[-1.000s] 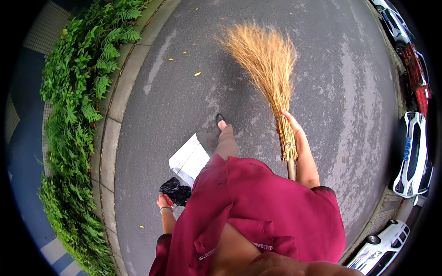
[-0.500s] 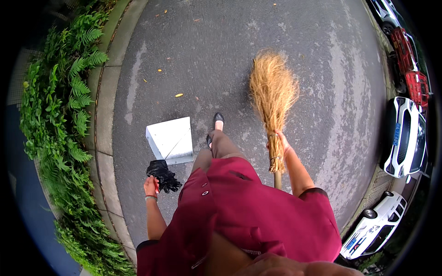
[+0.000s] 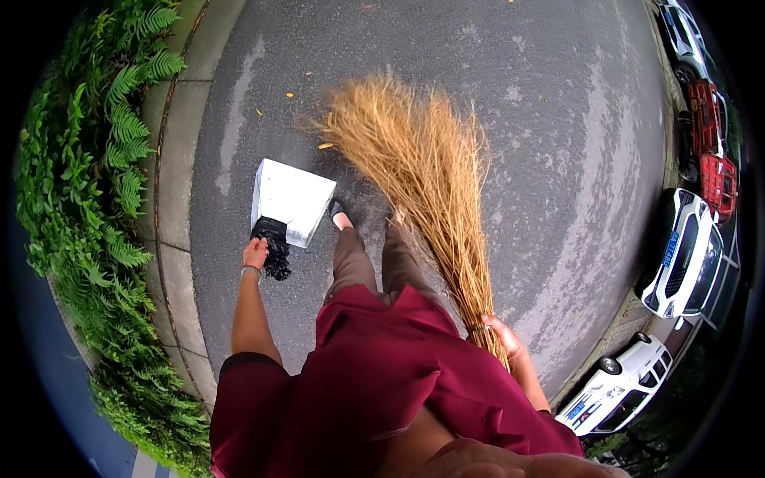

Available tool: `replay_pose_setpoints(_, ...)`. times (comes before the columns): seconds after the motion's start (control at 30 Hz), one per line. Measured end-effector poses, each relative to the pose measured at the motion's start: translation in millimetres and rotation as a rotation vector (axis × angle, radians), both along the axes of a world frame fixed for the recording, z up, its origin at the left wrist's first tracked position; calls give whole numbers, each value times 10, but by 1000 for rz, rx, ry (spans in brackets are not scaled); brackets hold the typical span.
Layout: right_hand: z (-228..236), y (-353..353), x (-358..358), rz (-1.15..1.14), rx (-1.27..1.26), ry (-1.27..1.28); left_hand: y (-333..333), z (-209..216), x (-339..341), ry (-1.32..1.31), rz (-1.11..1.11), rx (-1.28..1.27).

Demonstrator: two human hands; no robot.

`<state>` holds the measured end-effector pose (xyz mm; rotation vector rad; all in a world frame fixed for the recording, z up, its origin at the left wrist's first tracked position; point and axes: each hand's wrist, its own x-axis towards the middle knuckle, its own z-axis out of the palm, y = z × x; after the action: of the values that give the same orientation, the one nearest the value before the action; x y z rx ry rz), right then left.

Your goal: The person sweeps a pile of yellow leaves on an asphalt road using a long-handled broom, gathers them into a metal dustpan, and empties the dustpan into a blue trash bin.

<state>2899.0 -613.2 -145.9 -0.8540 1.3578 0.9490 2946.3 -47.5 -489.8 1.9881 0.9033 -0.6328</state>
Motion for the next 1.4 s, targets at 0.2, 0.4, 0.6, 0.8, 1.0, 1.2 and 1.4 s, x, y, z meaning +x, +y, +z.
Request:
replay_pose_setpoints(0.2,-544,211,427,24,10,43,112,-355,512,4,-236,148)
replay_pose_setpoints(0.4,-1373,445,430,694,28,7,-3,-408,1026,-4,-267,254)
replay_pose_setpoints(0.6,-374,-100,-374,824,263,102,191,-285,970,18,-239,259)
replay_pose_setpoints(0.8,190,87,247,513,63,-83,494,-277,730,-34,-107,217)
replay_pose_setpoints(1.0,-1055,877,1611,137,139,-15,1016,-313,910,-85,21,244)
replay_pose_setpoints(1.2,-2237,1338,2837,645,121,-116,1435,-680,1144,-9,128,178)
replay_pose_setpoints(1.4,-1108,1551,2874,1292,137,103,1468,-822,1472,-3,60,332)
